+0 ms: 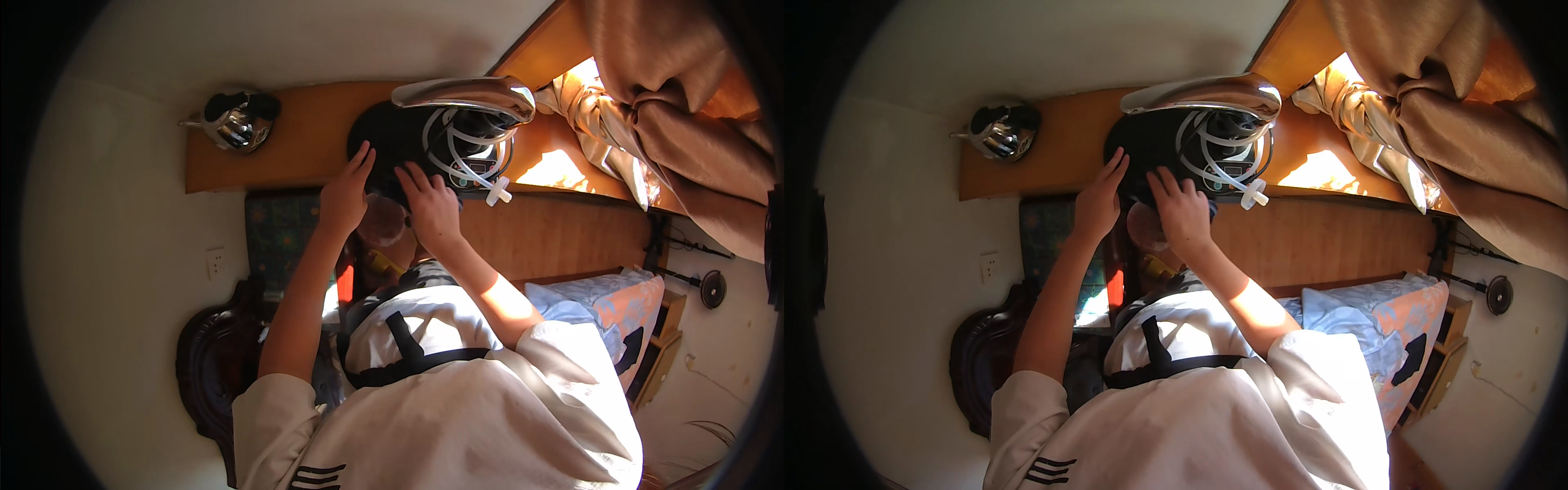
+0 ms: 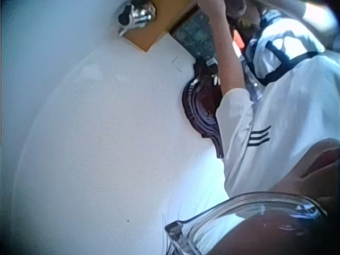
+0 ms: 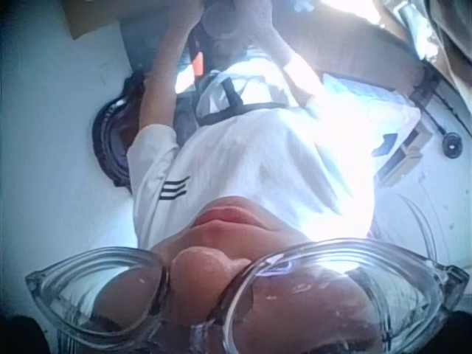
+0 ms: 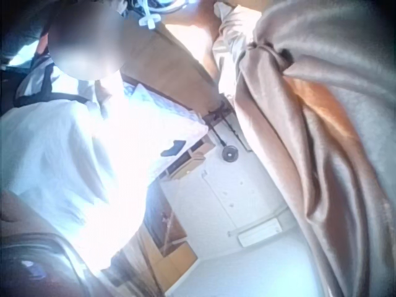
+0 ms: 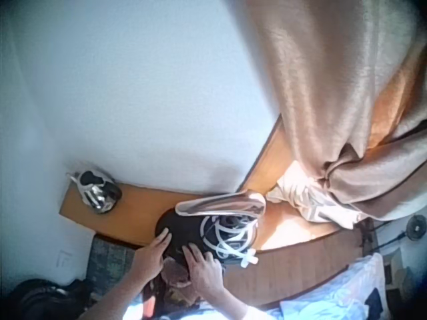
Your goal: The person assembles a CPAP machine by attaching the headgear, connecting the hose to the mask and machine, and adjusting the control panel. They also handle a water chamber and a power cord during the process.
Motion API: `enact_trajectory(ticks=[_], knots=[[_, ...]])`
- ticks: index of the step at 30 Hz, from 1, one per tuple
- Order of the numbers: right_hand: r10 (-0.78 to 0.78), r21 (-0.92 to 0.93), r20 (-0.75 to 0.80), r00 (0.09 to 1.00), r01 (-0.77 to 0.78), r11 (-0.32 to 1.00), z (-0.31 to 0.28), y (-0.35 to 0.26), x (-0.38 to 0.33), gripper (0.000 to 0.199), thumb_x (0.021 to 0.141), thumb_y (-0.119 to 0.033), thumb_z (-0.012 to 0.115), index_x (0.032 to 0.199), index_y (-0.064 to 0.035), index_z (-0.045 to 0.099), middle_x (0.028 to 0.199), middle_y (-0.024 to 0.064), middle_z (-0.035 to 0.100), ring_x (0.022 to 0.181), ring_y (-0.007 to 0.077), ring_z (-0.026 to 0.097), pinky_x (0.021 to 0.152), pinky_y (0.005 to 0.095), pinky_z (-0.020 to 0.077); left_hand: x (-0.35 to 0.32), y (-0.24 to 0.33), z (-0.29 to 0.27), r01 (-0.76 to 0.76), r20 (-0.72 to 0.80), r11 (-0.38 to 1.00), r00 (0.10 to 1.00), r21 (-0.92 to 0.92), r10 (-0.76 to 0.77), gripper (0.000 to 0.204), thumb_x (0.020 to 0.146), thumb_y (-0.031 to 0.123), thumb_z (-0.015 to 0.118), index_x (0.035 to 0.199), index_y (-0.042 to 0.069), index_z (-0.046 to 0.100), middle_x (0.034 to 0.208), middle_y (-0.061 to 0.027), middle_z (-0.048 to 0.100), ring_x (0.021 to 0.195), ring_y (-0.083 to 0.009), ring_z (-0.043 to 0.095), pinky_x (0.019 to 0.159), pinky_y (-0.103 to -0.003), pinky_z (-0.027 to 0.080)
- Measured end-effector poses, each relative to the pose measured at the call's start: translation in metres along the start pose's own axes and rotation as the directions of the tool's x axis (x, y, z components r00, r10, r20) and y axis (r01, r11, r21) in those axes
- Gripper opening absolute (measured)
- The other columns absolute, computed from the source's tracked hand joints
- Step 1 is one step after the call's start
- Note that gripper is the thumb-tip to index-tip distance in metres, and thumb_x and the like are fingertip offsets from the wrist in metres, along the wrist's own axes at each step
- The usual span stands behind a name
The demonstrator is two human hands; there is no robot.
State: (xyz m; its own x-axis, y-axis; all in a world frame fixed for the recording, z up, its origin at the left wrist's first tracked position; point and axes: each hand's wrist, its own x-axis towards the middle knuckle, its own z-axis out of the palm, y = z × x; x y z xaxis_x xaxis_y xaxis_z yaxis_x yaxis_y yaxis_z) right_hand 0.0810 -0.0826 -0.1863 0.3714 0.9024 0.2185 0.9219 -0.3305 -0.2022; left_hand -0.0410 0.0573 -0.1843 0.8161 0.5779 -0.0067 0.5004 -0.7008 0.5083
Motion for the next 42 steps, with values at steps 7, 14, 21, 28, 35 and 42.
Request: enact_trajectory(ticks=[7,14,21,28,35,42], knots=[[0.076,-0.097,0.041,0.996,-0.072,0.993,-0.011,0.01,-0.001,0.057,0.072,-0.017,0.067,0.127,-0.0087,0.055,0.128,0.0047,0.054,0.089,0.0238,0.057,0.066,0.0326,0.0486,-0.001,0.001,0.016,-0.051,-0.126,0.999,0.991,-0.008,0.049,0.067,0.074,-0.007,0.054,0.137,0.016,0.049,0.149,0.006,0.038,0.092,-0.0265,0.066,0.072,-0.034,0.055],[0.025,-0.019,0.097,0.995,-0.023,1.0,0.005,-0.031,0.022,0.056,0.072,-0.013,0.064,0.126,-0.0056,0.055,0.125,0.006,0.053,0.092,0.0241,0.058,0.066,0.034,0.05,0.003,-0.007,0.006,-0.01,-0.064,0.999,0.998,0.031,0.012,0.068,0.074,-0.008,0.054,0.137,0.017,0.049,0.148,0.0102,0.039,0.092,-0.0242,0.066,0.07,-0.034,0.055],[0.149,-0.072,0.137,0.979,-0.14,0.988,-0.025,0.031,-0.005,0.064,0.066,-0.007,0.07,0.128,-0.0036,0.053,0.121,0.0083,0.053,0.097,0.0285,0.057,0.073,0.0364,0.052,-0.003,0.007,0.013,0.002,-0.052,0.998,0.999,0.062,0.002,0.071,0.074,-0.008,0.055,0.139,0.017,0.046,0.151,0.0079,0.036,0.094,-0.0245,0.065,0.069,-0.034,0.055],[0.168,-0.289,0.024,0.985,-0.154,0.945,0.005,0.009,0.041,0.046,0.073,-0.01,0.065,0.118,-0.0011,0.056,0.107,0.0082,0.054,0.088,0.0216,0.061,0.057,0.0306,0.0536,-0.004,0.012,0.018,-0.001,-0.044,0.992,0.999,0.128,0.006,0.071,0.071,-0.006,0.058,0.139,0.011,0.045,0.152,0.0045,0.035,0.081,-0.0254,0.067,0.062,-0.034,0.054],[0.188,-0.335,0.008,0.982,-0.175,0.926,0.015,0.026,0.082,0.035,0.077,-0.011,0.063,0.111,-0.0032,0.059,0.104,0.0056,0.056,0.088,0.022,0.061,0.059,0.0307,0.0536,-0.004,0.01,0.027,-0.014,-0.097,0.984,0.995,0.179,0.032,0.07,0.072,-0.006,0.058,0.138,0.01,0.046,0.151,0.0034,0.036,0.079,-0.0249,0.067,0.061,-0.033,0.054],[0.185,-0.201,0.281,0.942,-0.131,0.971,-0.034,0.001,0.004,0.054,0.075,-0.01,0.063,0.127,-0.0023,0.054,0.124,0.0082,0.053,0.092,0.0254,0.059,0.063,0.0347,0.0528,-0.005,0.012,0.029,-0.02,-0.094,0.985,0.995,0.169,0.037,0.07,0.072,-0.006,0.058,0.139,0.009,0.045,0.152,0.0031,0.034,0.076,-0.0256,0.067,0.06,-0.033,0.054]])
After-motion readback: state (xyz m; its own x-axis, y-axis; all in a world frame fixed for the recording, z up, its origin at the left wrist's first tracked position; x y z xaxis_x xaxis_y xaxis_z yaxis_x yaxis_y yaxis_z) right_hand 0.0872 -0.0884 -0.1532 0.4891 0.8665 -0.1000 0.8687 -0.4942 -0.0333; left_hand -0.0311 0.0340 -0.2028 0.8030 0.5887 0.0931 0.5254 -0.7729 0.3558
